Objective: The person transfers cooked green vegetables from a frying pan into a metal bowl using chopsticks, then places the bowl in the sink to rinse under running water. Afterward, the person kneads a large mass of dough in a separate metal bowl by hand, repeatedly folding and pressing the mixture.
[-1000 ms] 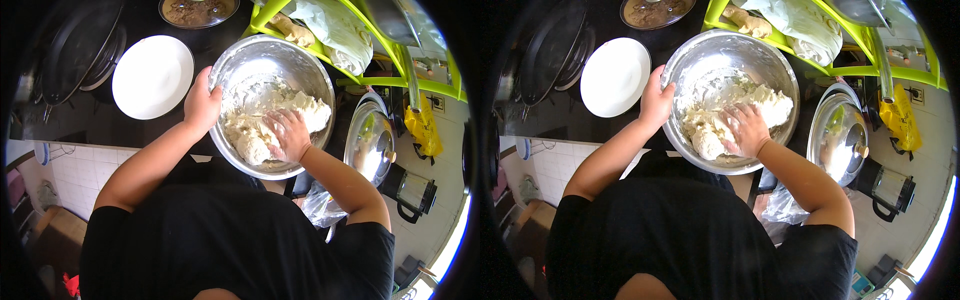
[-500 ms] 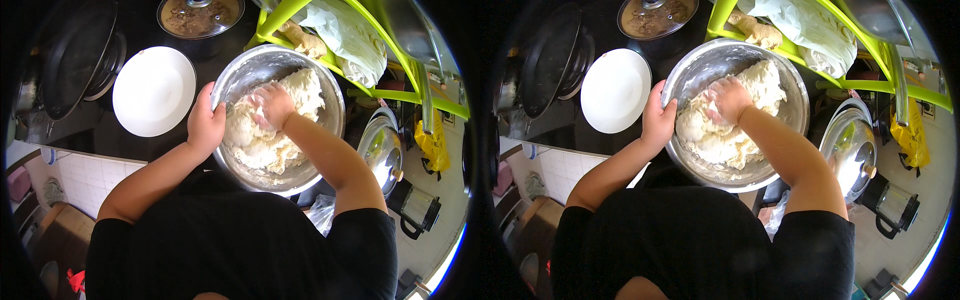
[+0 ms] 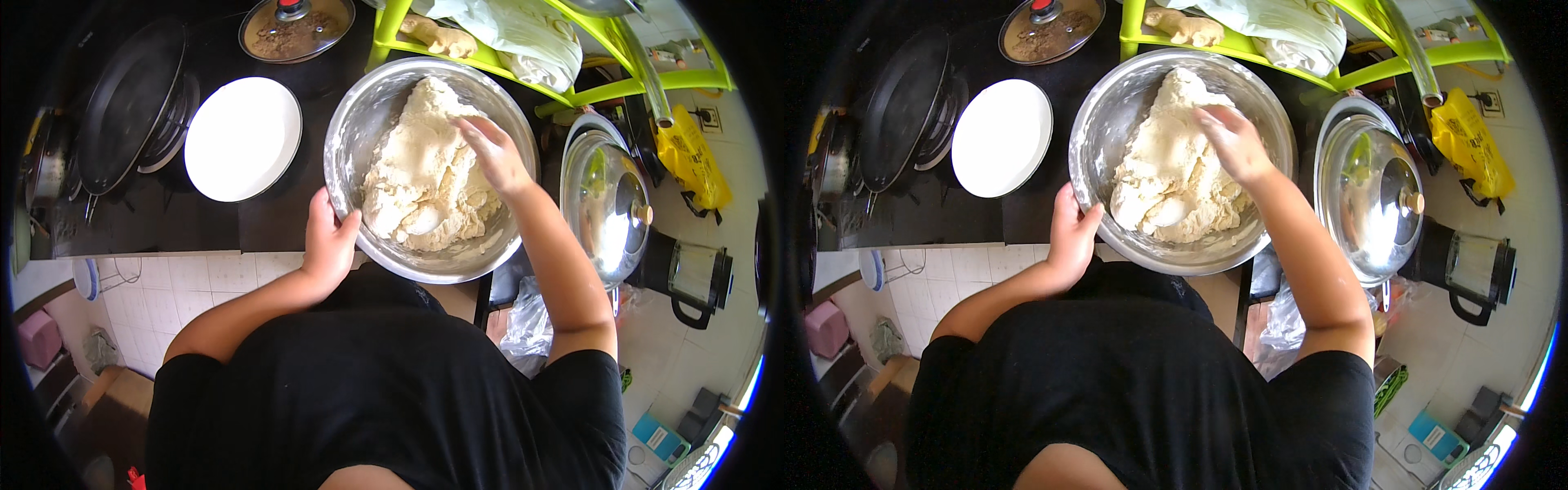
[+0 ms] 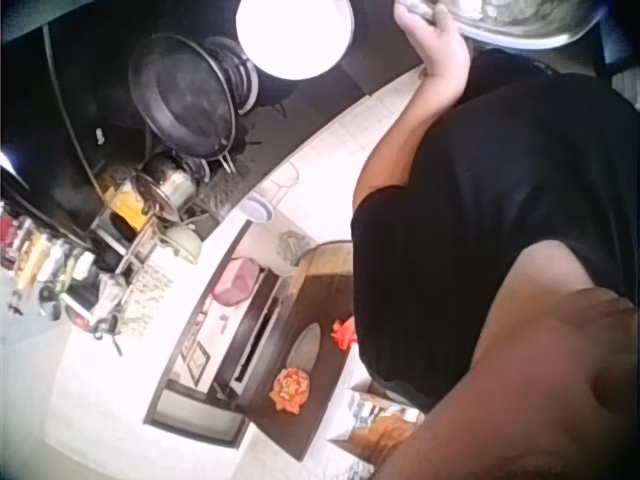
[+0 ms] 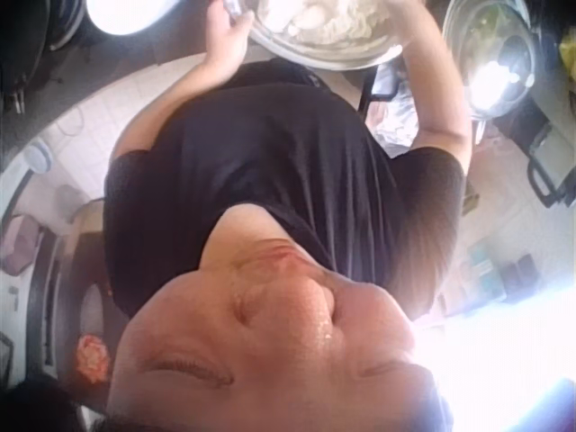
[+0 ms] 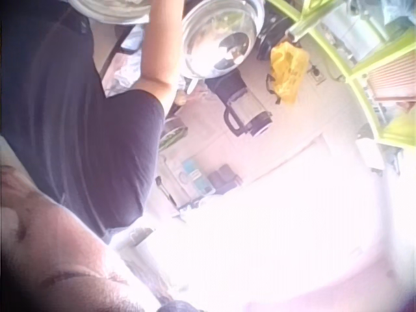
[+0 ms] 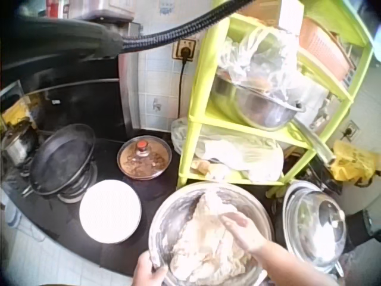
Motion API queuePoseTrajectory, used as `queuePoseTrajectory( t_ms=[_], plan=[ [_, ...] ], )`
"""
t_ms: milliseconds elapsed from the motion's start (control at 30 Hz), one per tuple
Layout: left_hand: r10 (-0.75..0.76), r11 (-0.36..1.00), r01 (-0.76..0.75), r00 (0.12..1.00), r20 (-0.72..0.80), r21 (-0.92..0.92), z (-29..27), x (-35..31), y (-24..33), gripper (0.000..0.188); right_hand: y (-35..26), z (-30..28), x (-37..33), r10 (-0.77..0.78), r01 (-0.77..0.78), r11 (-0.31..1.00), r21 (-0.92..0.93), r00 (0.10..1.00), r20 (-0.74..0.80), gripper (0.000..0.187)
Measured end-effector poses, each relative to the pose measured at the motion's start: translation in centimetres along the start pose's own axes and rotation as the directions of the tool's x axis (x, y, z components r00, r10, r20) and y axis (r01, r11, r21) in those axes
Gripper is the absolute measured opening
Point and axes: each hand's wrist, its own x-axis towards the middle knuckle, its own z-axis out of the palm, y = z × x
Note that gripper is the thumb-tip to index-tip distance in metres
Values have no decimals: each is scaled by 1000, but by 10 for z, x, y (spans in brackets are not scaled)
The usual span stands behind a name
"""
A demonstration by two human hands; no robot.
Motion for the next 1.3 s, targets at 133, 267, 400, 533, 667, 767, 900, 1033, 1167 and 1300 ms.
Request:
queuePoseTrajectory(
  t_ms=[133, 267, 400, 533, 667, 767, 900, 1033, 1167, 1300],
  plan=[
    [-333, 942, 310, 905, 264, 127, -23, -2, 34, 27, 37, -4, -41, 512, -364, 845, 392, 764, -393, 55],
    [-150, 959, 109, 978, 142, 261, -18, 38, 33, 32, 85, 13, -22, 696, -433, 589, 683, 700, -157, 72],
    [76, 796, -50, 997, -18, 603, -1, 80, 20, 44, 61, 33, 28, 650, -404, 711, 575, 691, -318, 89],
    [68, 768, -45, 998, -11, 638, 1, 81, 19, 45, 55, 24, 42, 430, -355, 826, 438, 899, -83, 91],
    [65, 811, -29, 997, -41, 584, 4, 79, 21, 42, 22, 36, 23, 149, -149, 942, -302, 989, -25, 75],
    [109, 849, -45, 990, -91, 527, 3, 81, 9, 40, -33, 48, 5, 192, 55, 609, -791, 958, 215, 67],
    [90, 875, -47, 994, -67, 481, 6, 78, 17, 41, -11, 67, 0, 14, 373, 453, -810, 905, 425, 37],
    [109, 900, -86, 994, -30, 427, 2, 75, 14, 42, -50, 87, 27, 402, 331, 416, -847, 768, 498, 28],
    [53, 907, -33, 998, -37, 419, 2, 71, 13, 44, -38, 97, 53, 491, 321, 430, -844, 701, 517, 27],
    [84, 902, -63, 996, -31, 428, -1, 76, 9, 44, -45, 82, 78, 521, 337, 489, -805, 627, 579, 32]
  ],
)
